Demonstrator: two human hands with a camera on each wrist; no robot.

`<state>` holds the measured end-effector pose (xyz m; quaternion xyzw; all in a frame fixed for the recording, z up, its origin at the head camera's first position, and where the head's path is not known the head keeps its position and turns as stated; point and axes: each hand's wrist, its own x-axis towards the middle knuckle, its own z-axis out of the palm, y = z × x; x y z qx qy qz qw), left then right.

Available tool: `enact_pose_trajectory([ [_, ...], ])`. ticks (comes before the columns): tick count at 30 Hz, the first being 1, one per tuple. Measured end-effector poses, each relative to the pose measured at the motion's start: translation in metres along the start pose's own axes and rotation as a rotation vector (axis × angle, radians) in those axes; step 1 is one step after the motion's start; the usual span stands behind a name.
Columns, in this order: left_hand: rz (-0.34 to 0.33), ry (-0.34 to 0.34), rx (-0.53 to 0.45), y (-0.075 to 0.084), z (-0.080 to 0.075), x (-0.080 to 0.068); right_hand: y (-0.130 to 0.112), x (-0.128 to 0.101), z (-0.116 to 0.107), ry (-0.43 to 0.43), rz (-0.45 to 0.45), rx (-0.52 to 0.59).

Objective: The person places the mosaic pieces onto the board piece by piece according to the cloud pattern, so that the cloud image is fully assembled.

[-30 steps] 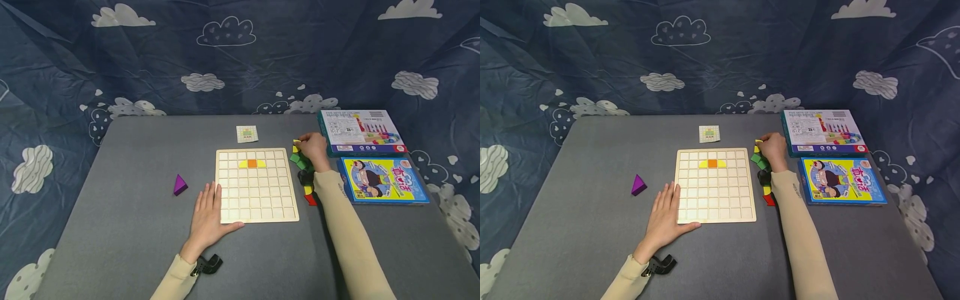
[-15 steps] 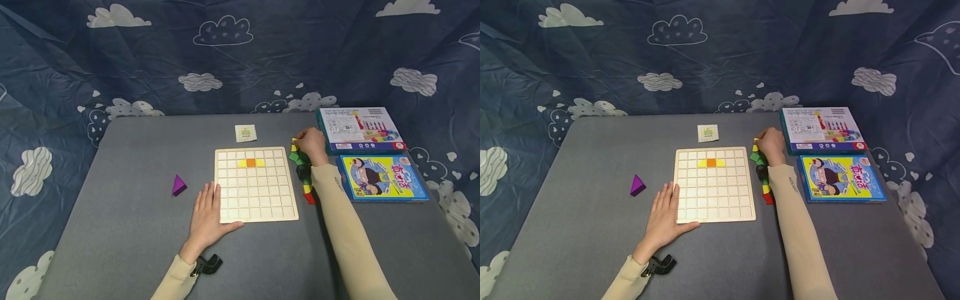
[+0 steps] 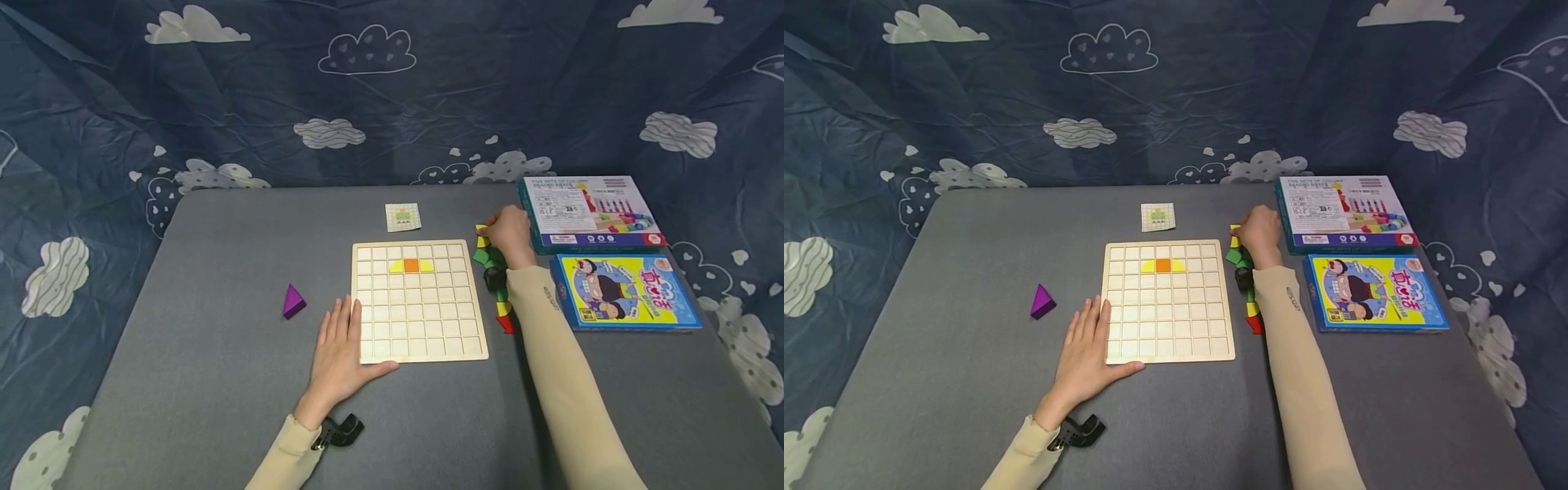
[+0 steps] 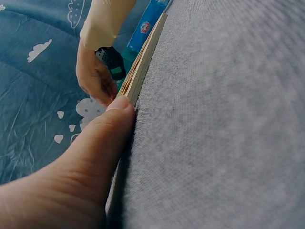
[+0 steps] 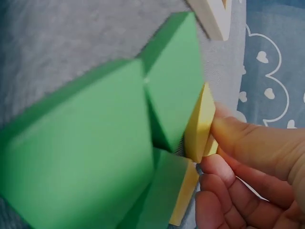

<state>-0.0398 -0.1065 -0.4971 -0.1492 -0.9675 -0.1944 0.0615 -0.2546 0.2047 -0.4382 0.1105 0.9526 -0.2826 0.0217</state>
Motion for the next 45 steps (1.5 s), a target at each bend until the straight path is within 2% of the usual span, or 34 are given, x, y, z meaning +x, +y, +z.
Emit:
enact_pose_trajectory([
  [9,0.005,0.005,0.003,0.000,0.002,0.002,0.002,0.002,-0.005,-0.068,-0.025,-0.020],
  [16,0.019,0.006,0.003,0.001,0.003,0.003,0.007,0.002,-0.006,-0.081,0.007,0.003],
  [26,0.005,-0.003,-0.004,0.001,0.004,0.001,0.009,-0.001,0.002,-0.019,-0.006,0.070],
  [30,-0.005,-0.022,0.000,0.001,0.003,0.002,0.011,-0.004,0.001,0.024,-0.054,0.105],
  [35,-0.007,-0.022,-0.003,0.001,0.003,0.002,0.012,-0.011,0.002,0.066,-0.161,0.130],
  [41,0.001,-0.009,-0.001,0.000,0.002,0.001,0.006,-0.025,-0.001,0.014,-0.297,0.196],
  [45,-0.001,-0.014,0.010,-0.001,0.001,0.000,-0.004,-0.037,0.002,-0.051,-0.327,0.279],
])
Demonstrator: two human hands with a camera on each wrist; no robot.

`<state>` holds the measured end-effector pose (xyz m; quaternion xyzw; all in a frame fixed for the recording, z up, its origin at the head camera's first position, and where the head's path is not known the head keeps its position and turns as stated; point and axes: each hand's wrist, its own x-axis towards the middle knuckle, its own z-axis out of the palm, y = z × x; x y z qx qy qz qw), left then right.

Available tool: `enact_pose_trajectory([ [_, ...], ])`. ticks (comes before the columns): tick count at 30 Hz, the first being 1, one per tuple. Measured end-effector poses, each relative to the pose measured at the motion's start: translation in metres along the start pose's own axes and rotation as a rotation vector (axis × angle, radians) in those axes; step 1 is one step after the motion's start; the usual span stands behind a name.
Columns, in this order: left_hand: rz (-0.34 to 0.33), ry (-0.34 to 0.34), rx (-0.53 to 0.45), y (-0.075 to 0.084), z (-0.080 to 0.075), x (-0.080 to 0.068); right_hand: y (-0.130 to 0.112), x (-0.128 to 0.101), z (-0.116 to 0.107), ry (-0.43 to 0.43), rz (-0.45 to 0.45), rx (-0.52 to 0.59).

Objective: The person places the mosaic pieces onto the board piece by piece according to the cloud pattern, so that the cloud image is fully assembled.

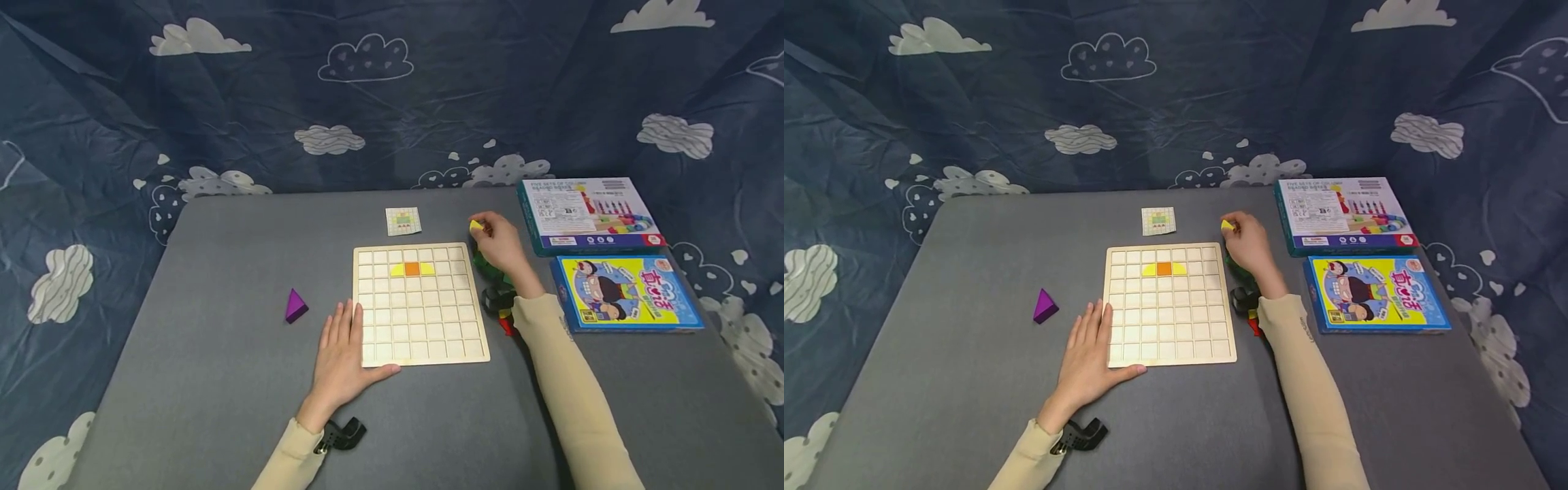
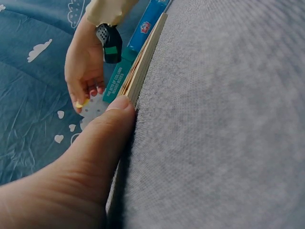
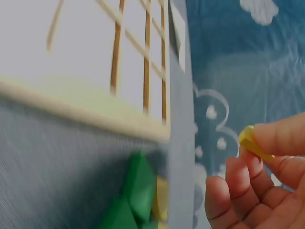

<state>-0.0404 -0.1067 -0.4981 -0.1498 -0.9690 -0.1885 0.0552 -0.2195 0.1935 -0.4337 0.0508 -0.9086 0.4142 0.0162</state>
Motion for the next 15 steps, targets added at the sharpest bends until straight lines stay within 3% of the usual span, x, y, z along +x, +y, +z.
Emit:
enact_pose_trajectory([
  [15,0.003,0.021,0.007,0.001,0.002,0.000,-0.049,-0.027,0.035,-0.189,-0.075,0.187],
])
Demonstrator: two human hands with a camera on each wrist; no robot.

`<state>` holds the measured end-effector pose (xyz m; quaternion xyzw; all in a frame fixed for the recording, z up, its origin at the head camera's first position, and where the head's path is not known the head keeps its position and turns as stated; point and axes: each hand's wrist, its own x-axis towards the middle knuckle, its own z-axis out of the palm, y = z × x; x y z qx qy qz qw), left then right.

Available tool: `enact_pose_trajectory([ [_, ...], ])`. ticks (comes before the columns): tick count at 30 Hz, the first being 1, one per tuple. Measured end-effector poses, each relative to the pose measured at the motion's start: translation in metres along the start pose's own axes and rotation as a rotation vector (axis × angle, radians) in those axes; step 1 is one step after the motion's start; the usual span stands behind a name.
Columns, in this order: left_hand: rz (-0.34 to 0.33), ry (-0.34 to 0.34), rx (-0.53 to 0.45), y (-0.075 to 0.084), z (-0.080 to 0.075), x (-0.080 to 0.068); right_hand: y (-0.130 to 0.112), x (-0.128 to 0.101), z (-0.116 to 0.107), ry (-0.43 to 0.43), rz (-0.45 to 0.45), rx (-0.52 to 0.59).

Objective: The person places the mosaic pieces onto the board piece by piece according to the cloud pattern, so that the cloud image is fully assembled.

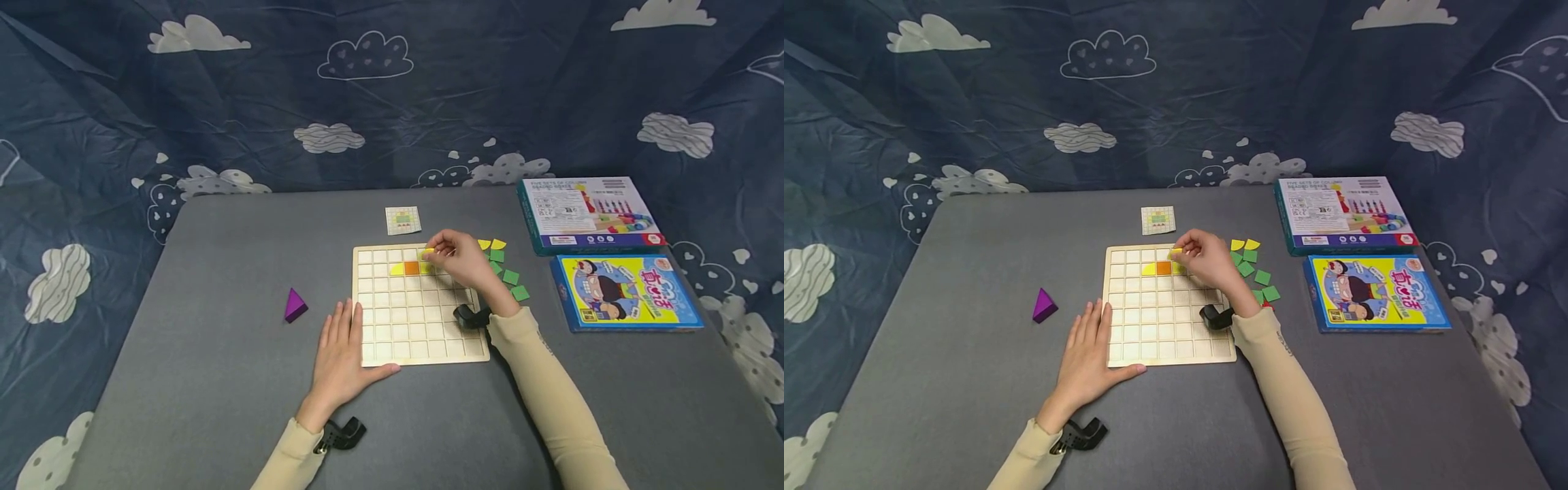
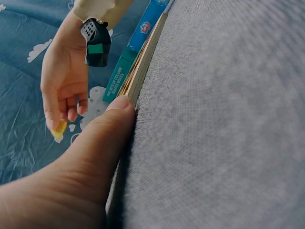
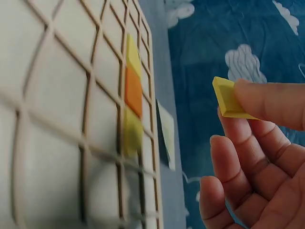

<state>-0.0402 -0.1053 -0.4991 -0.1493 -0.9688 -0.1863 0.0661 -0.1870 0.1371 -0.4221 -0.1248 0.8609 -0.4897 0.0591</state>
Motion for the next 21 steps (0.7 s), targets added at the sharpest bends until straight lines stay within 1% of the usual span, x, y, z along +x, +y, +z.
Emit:
enact_pose_trajectory([
  [6,-0.012,-0.015,0.009,0.001,-0.001,0.000,-0.005,-0.002,0.024,-0.026,-0.004,0.045],
  [11,-0.014,-0.020,0.019,0.000,-0.001,0.000,-0.009,-0.002,0.042,-0.063,0.005,0.044],
  [15,-0.006,-0.009,0.014,0.000,0.000,0.000,-0.011,-0.001,0.052,-0.084,0.008,-0.005],
  [18,-0.008,-0.007,0.007,0.000,0.000,0.000,-0.014,0.000,0.057,-0.089,0.003,-0.079],
  [21,-0.023,-0.027,0.009,0.000,-0.001,0.000,-0.016,0.002,0.061,-0.099,-0.003,-0.140],
])
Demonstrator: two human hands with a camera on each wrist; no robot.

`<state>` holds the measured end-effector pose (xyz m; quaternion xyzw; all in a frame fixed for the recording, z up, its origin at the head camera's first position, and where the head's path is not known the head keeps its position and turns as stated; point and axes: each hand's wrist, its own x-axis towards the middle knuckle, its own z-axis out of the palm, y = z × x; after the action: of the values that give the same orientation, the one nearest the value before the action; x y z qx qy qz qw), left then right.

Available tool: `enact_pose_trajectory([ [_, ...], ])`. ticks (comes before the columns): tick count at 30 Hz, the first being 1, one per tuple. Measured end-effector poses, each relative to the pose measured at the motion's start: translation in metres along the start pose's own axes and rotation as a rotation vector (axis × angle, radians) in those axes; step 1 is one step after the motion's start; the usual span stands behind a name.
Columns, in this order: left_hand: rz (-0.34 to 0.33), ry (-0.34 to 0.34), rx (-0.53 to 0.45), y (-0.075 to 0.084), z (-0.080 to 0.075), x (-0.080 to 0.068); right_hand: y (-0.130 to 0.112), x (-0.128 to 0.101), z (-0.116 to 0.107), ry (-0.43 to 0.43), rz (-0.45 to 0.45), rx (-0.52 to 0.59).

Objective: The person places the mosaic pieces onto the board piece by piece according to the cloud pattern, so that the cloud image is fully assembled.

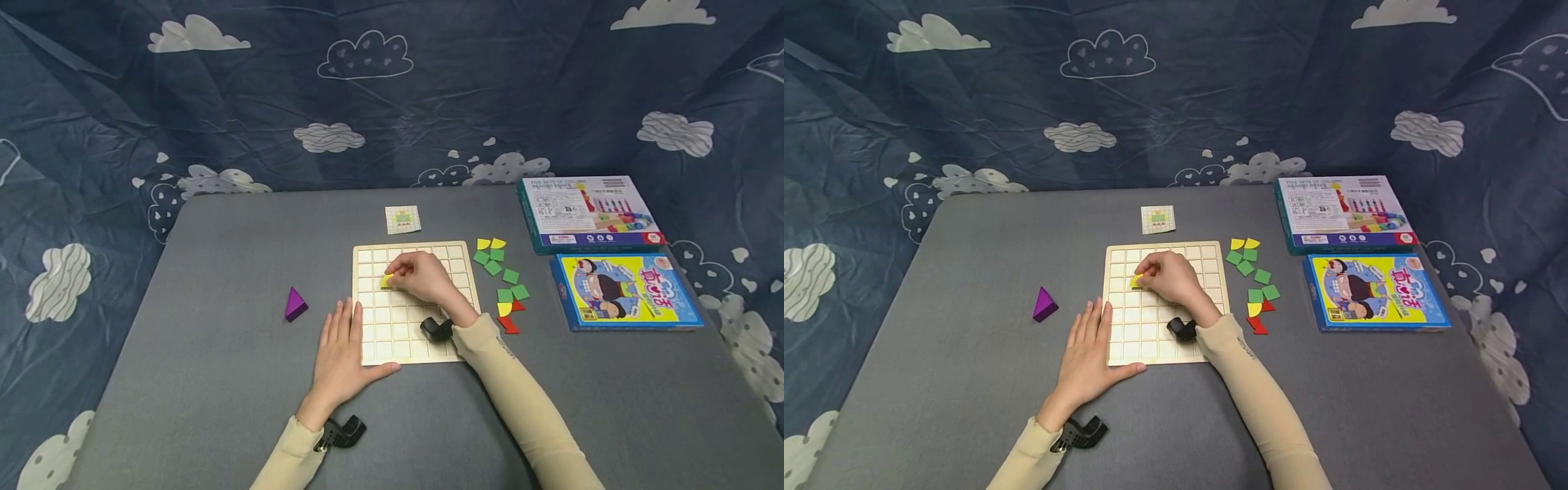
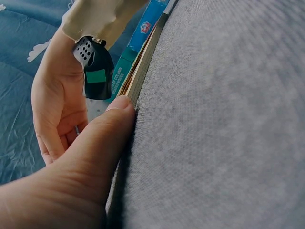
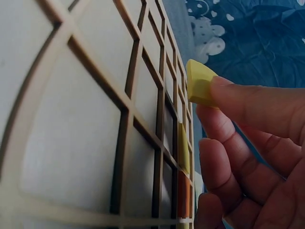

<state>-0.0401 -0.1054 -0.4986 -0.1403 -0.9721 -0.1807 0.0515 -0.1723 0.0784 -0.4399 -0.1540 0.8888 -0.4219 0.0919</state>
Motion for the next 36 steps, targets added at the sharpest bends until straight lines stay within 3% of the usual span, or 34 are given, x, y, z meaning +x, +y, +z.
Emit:
enact_pose_trajectory([
  [18,-0.030,-0.061,-0.007,0.001,-0.003,0.001,0.000,0.005,0.011,-0.034,-0.002,-0.076],
  [30,0.005,0.003,-0.008,0.000,-0.003,0.000,-0.005,0.007,0.012,-0.035,-0.012,-0.149],
  [36,-0.003,-0.016,0.000,0.000,-0.001,-0.001,-0.006,0.007,0.013,-0.042,0.011,-0.183],
])
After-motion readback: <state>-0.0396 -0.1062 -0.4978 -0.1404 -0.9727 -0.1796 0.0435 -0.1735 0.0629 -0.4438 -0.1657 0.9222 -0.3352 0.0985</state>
